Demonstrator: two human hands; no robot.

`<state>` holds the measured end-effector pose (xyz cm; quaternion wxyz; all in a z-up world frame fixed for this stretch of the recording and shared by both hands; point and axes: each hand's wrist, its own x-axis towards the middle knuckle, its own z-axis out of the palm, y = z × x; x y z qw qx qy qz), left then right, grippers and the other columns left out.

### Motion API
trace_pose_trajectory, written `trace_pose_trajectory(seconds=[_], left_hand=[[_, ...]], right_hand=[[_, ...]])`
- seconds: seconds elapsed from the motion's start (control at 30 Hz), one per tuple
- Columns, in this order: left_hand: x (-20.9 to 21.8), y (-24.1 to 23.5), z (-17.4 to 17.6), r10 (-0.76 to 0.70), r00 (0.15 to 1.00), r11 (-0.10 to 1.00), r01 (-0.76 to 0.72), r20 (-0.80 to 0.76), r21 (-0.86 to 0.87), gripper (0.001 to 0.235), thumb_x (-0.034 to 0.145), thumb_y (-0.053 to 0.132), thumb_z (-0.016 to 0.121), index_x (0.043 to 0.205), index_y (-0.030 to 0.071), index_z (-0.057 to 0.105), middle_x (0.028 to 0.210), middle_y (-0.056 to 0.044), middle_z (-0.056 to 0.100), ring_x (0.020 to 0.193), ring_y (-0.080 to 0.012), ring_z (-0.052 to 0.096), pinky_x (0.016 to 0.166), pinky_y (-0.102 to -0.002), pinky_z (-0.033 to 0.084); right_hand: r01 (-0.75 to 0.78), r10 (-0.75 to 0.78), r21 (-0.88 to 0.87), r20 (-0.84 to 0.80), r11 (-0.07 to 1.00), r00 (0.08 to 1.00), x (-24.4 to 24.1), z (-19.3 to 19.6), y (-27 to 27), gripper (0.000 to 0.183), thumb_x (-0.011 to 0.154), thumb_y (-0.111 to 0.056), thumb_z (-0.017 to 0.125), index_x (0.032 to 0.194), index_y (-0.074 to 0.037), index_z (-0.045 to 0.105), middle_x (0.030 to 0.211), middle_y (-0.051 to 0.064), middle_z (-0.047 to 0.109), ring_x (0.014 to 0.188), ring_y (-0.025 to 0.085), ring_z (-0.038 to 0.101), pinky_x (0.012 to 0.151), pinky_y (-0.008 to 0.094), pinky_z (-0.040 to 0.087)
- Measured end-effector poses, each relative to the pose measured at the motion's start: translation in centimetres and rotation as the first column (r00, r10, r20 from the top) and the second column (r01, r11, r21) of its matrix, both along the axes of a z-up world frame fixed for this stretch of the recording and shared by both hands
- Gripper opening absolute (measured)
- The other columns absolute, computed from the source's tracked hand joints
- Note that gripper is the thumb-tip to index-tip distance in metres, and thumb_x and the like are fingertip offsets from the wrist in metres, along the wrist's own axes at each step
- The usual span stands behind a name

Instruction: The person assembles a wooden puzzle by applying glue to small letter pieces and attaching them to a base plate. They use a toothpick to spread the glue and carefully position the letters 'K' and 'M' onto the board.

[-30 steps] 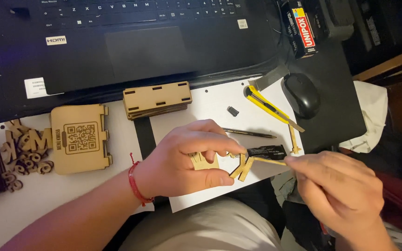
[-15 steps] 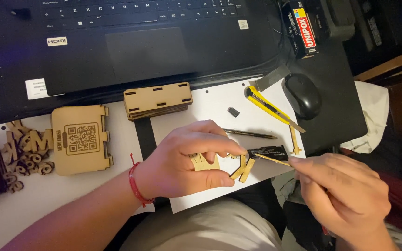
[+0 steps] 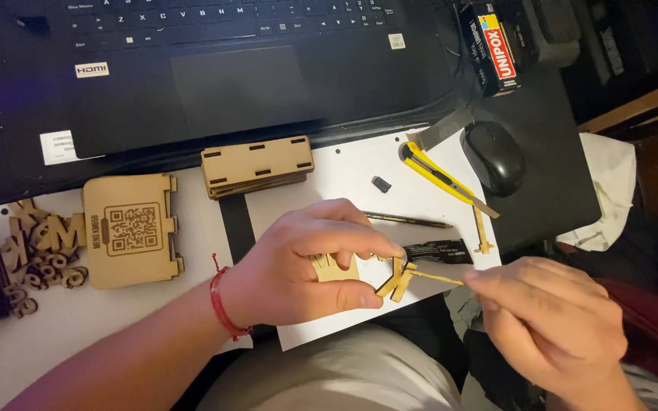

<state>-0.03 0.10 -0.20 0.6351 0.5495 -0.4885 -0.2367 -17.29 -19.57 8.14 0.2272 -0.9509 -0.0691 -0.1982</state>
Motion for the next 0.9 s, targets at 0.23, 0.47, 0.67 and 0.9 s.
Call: trace_pose_trajectory(seconds=[0.23,0.47,0.67,0.9], left_hand=[[0.1,0.0,0.1,0.003,1.0,1.0,-0.004,0.019,0.018,0.043,0.077,0.023,0.087,0.115,0.023,0.068,0.1,0.0,0.066,0.069,-0.0101,0.054,0.069,-0.022,0.053],[0.0,-0.1,0.1,0.002,1.0,1.0,-0.002,0.006,0.012,0.044,0.077,0.022,0.088,0.116,0.023,0.068,0.1,-0.001,0.066,0.071,-0.0107,0.055,0.069,-0.022,0.054],[0.0,-0.1,-0.3,0.036,0.999,0.999,-0.036,0.032,-0.01,0.044,0.077,0.025,0.089,0.116,0.025,0.068,0.099,0.001,0.066,0.069,-0.0095,0.053,0.068,-0.021,0.051],[0.0,0.0,-0.5,0.059,0.995,0.998,-0.061,-0.078,-0.034,0.048,0.076,0.017,0.091,0.117,0.026,0.067,0.098,0.003,0.065,0.075,-0.0088,0.052,0.071,-0.021,0.056]], right_hand=[[0.086,-0.085,-0.027,0.014,0.996,0.996,-0.1,0.0,0.1,0.017,0.084,0.013,0.056,0.095,0.006,0.067,0.072,0.013,0.066,0.059,0.023,0.063,0.059,0.03,0.051],[0.089,-0.089,-0.032,-0.001,0.996,0.996,-0.2,0.2,0.4,0.018,0.084,0.015,0.056,0.096,0.005,0.067,0.068,0.011,0.064,0.057,0.022,0.062,0.058,0.03,0.051],[0.032,-0.032,0.011,0.01,0.999,0.999,-0.5,-0.1,0.6,0.016,0.082,0.011,0.057,0.095,0.007,0.065,0.071,0.013,0.066,0.059,0.023,0.066,0.061,0.03,0.055],[-0.067,0.067,-0.001,-0.051,0.998,0.996,-1.4,-1.5,0.6,0.021,0.083,0.008,0.055,0.098,-0.001,0.067,0.08,0.01,0.069,0.063,0.022,0.066,0.062,0.03,0.054]])
